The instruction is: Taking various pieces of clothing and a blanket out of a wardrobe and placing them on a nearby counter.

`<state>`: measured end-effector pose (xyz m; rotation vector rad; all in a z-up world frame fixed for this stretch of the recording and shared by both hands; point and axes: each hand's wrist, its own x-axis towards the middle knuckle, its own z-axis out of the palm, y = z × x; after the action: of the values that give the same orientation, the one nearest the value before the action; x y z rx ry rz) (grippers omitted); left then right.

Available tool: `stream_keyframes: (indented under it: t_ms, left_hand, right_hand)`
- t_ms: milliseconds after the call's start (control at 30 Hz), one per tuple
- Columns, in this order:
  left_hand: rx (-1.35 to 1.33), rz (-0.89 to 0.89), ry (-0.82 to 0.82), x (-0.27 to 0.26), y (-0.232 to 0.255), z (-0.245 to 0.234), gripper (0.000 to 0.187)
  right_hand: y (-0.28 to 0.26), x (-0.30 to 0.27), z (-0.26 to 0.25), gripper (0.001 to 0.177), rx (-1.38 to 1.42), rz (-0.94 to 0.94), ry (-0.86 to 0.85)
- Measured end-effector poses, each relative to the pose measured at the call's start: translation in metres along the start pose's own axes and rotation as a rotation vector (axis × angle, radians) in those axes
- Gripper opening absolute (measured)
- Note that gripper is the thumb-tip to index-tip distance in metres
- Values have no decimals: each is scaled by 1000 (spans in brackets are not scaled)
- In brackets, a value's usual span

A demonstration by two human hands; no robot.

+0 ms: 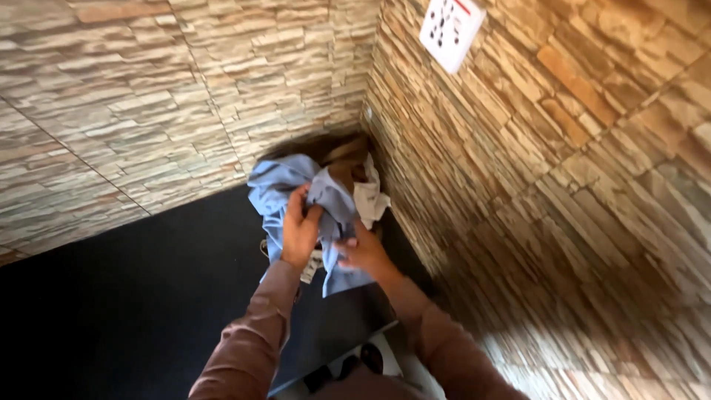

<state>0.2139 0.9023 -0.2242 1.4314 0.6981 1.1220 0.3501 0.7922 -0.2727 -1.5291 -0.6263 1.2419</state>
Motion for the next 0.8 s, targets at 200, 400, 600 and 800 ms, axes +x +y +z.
stream_keyframes:
  t_ms: [200,400,600,800]
  left_hand:
    - [267,372,-115,-9,33,6,69]
    - [840,227,-409,-16,-15,30,74]
    - [1388,202,-523,-11,-123,42,53]
    - [1218,515,-479,-72,34,112,67]
  right_hand:
    - [-11,23,-24,39,282,-414,255]
    - [3,-1,-23,59,17,-491,24]
    - [60,-95,-40,64,-213,-254,206]
    - [-20,-244,-51,48,-497,-208,512]
